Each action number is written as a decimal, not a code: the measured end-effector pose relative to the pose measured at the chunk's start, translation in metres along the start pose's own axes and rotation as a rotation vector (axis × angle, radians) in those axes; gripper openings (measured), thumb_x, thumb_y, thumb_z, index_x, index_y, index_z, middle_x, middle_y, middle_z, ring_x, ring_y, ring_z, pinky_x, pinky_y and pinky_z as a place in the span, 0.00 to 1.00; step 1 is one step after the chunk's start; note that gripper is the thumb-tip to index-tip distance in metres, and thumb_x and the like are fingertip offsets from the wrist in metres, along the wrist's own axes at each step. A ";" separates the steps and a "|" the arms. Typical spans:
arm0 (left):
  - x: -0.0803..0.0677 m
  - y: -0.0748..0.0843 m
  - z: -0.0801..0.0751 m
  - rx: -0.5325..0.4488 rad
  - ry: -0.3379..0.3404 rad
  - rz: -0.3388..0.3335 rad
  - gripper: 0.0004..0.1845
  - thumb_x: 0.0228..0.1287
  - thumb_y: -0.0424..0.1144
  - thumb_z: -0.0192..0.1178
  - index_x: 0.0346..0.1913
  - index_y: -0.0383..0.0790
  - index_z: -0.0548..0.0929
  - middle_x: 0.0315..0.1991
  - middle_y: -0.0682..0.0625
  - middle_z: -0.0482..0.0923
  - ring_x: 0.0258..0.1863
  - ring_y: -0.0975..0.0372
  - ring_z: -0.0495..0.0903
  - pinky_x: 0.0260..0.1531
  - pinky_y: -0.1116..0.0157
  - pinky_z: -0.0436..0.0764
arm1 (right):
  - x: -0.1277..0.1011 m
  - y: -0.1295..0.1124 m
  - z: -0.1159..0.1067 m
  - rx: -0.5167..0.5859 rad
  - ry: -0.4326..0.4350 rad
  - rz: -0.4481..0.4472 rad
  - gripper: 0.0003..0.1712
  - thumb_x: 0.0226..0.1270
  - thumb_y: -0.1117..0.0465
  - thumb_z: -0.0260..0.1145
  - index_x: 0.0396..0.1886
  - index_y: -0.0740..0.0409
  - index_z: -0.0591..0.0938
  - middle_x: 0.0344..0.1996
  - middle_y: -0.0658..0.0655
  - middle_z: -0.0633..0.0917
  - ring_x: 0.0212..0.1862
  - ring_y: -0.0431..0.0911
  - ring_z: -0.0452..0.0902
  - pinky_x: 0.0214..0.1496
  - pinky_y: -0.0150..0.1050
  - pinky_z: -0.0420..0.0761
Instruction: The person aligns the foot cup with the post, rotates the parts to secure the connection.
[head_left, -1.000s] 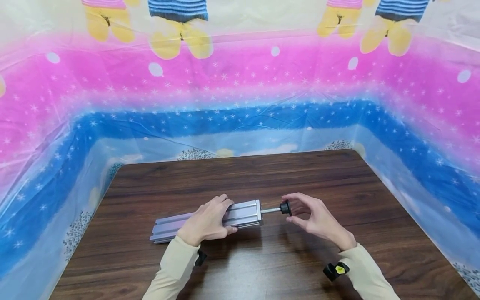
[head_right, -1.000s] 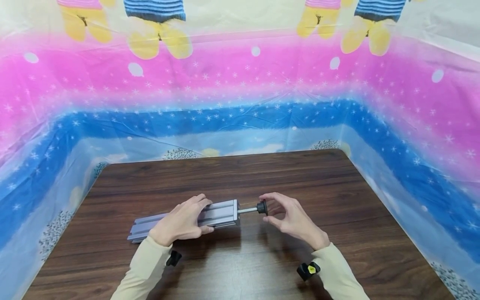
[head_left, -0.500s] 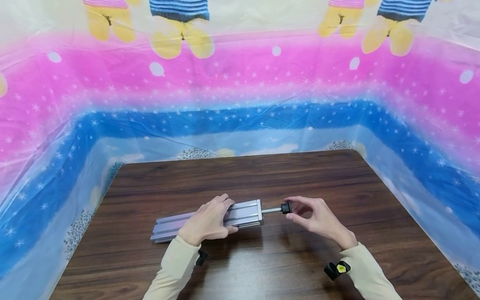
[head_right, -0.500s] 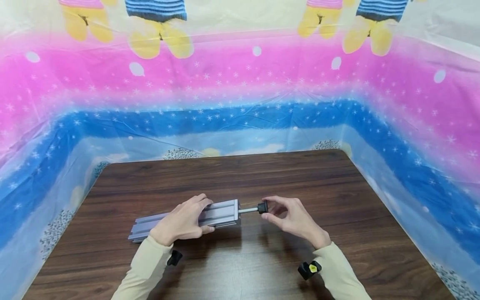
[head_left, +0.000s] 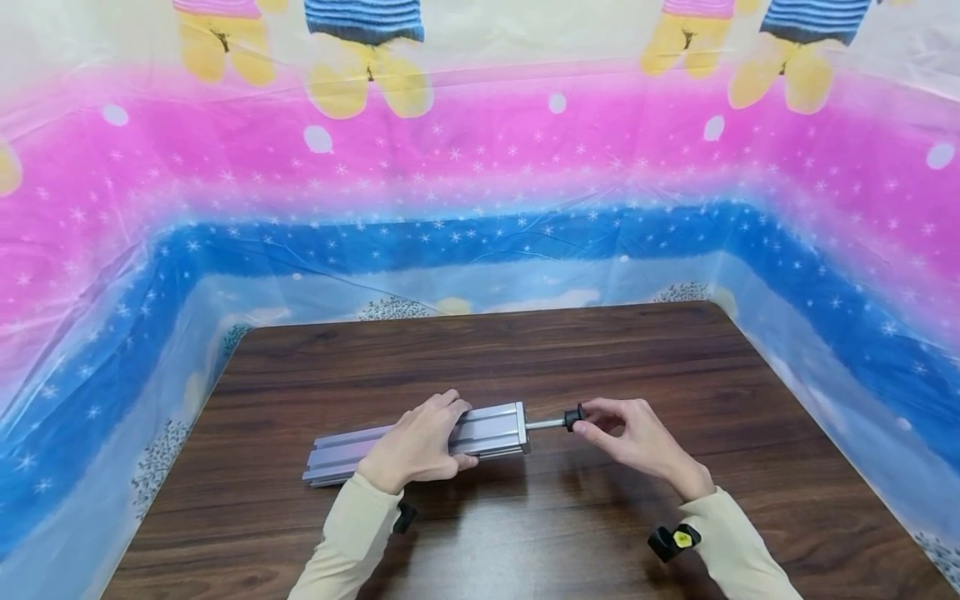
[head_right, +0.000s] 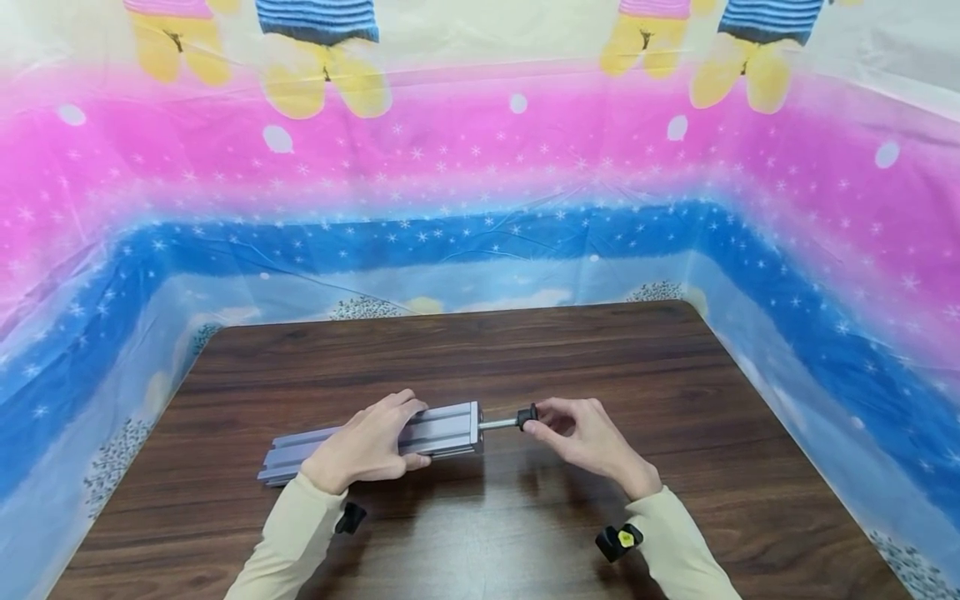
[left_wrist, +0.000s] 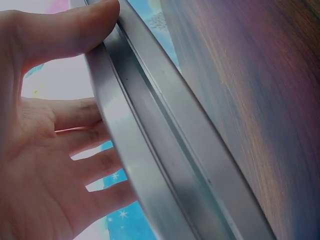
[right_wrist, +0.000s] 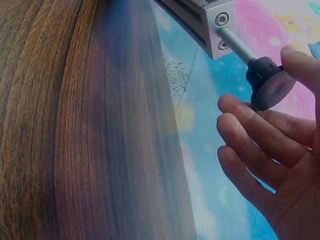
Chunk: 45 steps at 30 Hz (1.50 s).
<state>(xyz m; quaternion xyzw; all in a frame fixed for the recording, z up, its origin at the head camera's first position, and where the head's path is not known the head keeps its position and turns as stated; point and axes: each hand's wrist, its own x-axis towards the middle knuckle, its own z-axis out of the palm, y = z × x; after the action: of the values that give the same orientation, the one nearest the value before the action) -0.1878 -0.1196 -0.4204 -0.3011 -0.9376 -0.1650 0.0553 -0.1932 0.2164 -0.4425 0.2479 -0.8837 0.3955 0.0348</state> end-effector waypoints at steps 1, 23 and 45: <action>0.000 0.000 0.000 -0.001 -0.001 -0.003 0.32 0.49 0.50 0.75 0.54 0.34 0.81 0.43 0.48 0.78 0.42 0.56 0.78 0.41 0.56 0.81 | 0.000 0.000 0.000 0.013 -0.007 0.008 0.15 0.71 0.53 0.68 0.50 0.57 0.86 0.34 0.47 0.90 0.34 0.38 0.85 0.37 0.36 0.83; 0.000 -0.001 0.000 -0.013 -0.001 -0.024 0.32 0.50 0.50 0.75 0.54 0.33 0.81 0.42 0.48 0.77 0.41 0.56 0.78 0.39 0.55 0.81 | -0.002 0.000 -0.001 0.085 0.030 -0.249 0.38 0.61 0.64 0.76 0.70 0.52 0.73 0.60 0.56 0.83 0.47 0.44 0.86 0.48 0.41 0.85; 0.000 0.000 0.000 -0.013 0.002 -0.013 0.31 0.49 0.49 0.75 0.53 0.32 0.81 0.42 0.47 0.77 0.41 0.56 0.78 0.42 0.55 0.81 | -0.001 0.000 -0.002 0.006 0.044 -0.129 0.21 0.68 0.59 0.71 0.59 0.56 0.83 0.36 0.45 0.89 0.36 0.35 0.84 0.41 0.44 0.85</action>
<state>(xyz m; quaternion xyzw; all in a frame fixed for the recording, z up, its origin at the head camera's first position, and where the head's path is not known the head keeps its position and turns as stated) -0.1880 -0.1196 -0.4205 -0.2949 -0.9384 -0.1717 0.0534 -0.1927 0.2186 -0.4418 0.2957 -0.8637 0.4005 0.0788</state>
